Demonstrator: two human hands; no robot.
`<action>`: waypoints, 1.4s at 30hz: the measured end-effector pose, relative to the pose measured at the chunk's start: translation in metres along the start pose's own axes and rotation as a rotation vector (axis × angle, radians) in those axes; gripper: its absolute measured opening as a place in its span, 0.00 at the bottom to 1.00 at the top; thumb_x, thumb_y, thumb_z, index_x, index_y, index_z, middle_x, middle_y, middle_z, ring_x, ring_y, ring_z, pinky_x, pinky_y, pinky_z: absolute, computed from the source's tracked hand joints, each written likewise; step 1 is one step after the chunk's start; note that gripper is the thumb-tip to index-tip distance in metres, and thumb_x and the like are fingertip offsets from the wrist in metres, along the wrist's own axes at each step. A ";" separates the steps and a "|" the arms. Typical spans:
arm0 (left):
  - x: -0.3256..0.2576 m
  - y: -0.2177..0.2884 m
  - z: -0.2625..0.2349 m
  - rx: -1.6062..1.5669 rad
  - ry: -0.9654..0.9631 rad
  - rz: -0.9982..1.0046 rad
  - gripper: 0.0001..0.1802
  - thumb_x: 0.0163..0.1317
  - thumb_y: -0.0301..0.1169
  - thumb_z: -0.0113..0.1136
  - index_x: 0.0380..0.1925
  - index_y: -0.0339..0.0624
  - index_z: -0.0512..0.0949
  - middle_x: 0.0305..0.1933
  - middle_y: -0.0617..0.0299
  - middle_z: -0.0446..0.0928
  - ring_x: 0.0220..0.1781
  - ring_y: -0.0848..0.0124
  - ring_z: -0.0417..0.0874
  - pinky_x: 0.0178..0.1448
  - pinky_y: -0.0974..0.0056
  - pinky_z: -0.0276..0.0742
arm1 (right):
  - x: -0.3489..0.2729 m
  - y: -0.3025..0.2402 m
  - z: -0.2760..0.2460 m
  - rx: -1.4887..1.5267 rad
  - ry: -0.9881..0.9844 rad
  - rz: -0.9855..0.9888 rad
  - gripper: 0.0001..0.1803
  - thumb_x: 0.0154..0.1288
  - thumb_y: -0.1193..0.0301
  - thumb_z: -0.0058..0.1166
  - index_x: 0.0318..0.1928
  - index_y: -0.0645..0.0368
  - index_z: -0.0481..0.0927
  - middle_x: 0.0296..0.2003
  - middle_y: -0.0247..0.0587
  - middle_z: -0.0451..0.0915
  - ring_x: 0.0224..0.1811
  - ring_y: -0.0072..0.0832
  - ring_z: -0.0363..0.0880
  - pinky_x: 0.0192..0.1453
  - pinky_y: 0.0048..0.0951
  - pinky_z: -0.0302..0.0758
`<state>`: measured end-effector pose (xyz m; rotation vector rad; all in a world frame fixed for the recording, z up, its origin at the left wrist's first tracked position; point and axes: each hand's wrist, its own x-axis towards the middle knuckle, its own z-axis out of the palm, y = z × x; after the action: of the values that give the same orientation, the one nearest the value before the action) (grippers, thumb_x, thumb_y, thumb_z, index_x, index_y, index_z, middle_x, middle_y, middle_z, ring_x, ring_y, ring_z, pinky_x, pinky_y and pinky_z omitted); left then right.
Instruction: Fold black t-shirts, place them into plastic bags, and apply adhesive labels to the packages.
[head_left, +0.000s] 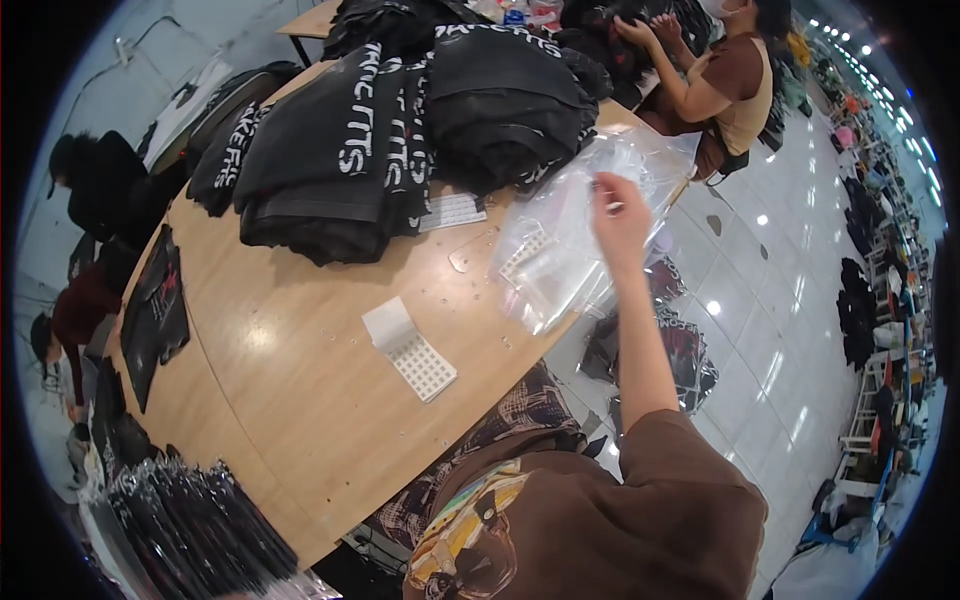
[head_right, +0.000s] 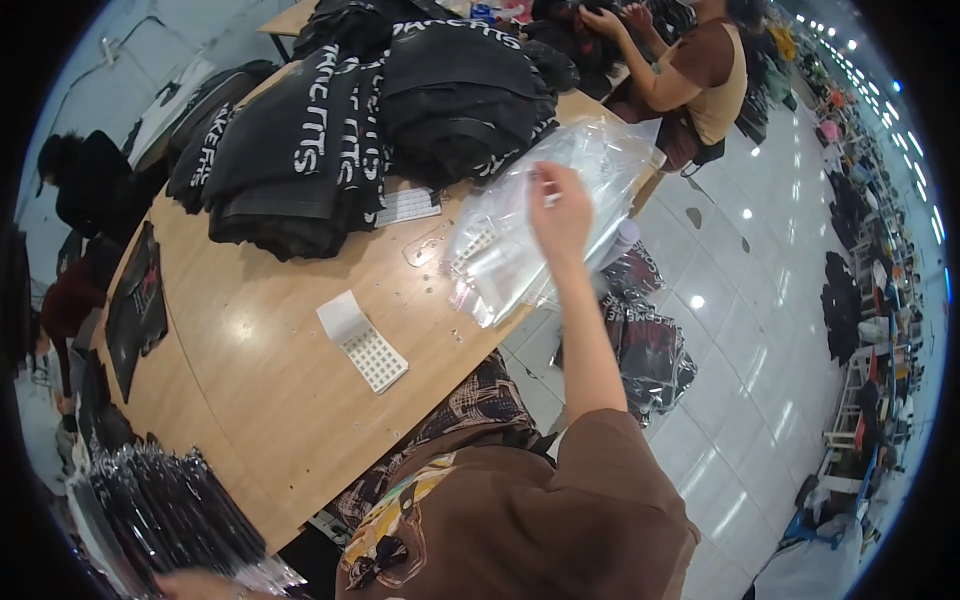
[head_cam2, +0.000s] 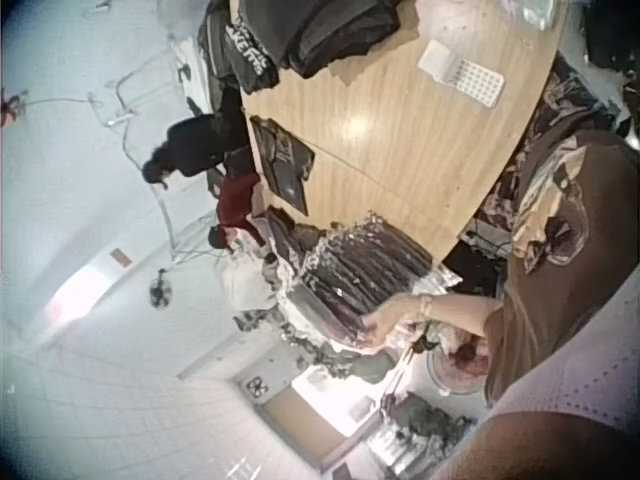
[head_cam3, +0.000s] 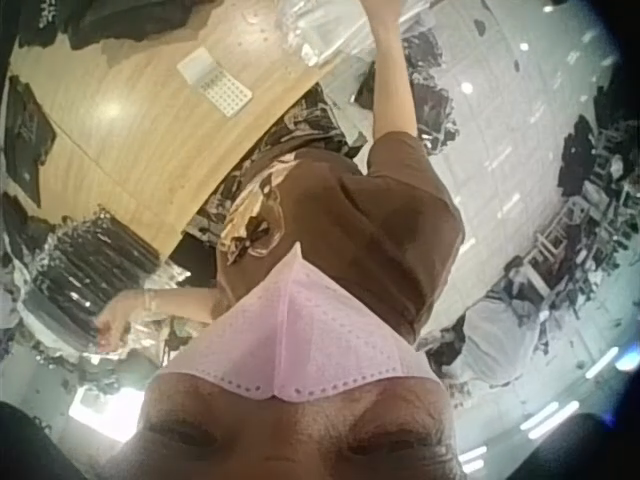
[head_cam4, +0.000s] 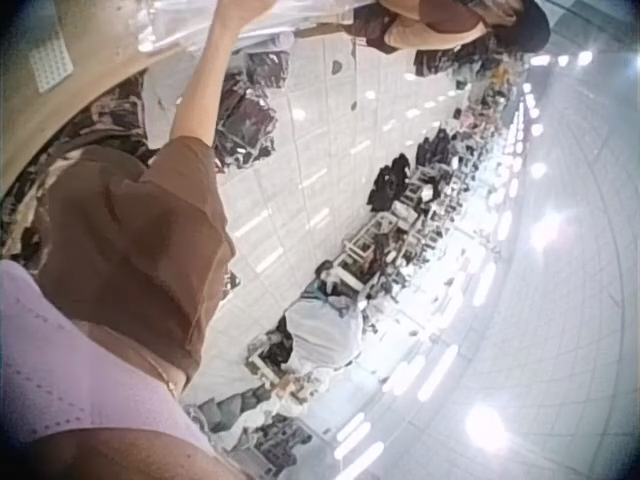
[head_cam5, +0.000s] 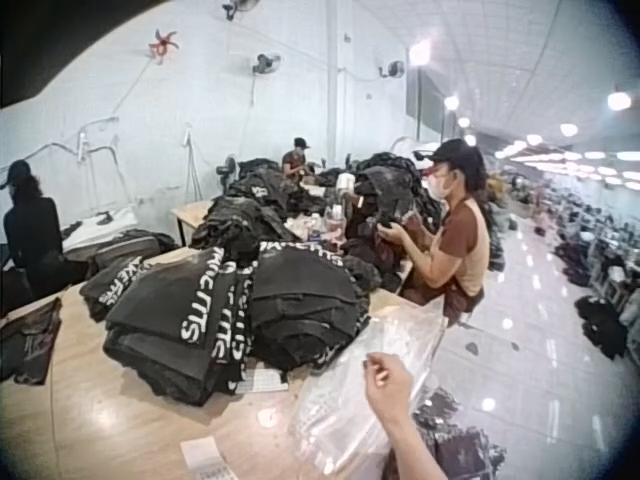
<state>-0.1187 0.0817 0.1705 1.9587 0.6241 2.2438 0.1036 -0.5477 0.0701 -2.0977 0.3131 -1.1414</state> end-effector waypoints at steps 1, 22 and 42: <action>0.001 -0.008 0.024 0.197 0.033 0.164 0.19 0.54 0.32 0.61 0.42 0.29 0.74 0.41 0.45 0.76 0.41 0.54 0.77 0.50 0.60 0.73 | 0.007 0.008 -0.011 0.021 0.072 0.039 0.08 0.55 0.77 0.53 0.37 0.59 0.79 0.31 0.38 0.79 0.26 0.25 0.76 0.32 0.25 0.72; -0.254 0.287 0.335 -1.097 -1.030 -1.736 0.19 0.61 0.34 0.53 0.47 0.33 0.66 0.48 0.48 0.70 0.50 0.58 0.75 0.53 0.58 0.73 | 0.005 -0.113 0.269 0.726 -0.712 0.691 0.12 0.58 0.66 0.54 0.31 0.64 0.73 0.18 0.37 0.74 0.10 0.20 0.68 0.10 0.20 0.61; -0.283 0.273 0.278 -0.777 -1.021 -1.398 0.12 0.56 0.33 0.62 0.26 0.34 0.75 0.27 0.63 0.76 0.19 0.76 0.74 0.20 0.71 0.70 | -0.076 -0.175 0.282 1.360 -0.777 1.333 0.15 0.56 0.58 0.60 0.33 0.56 0.76 0.25 0.29 0.72 0.18 0.18 0.67 0.24 0.21 0.68</action>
<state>0.2504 -0.1961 0.0326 1.2081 0.5149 0.4046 0.2658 -0.2499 0.0439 -0.5993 0.3022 0.3375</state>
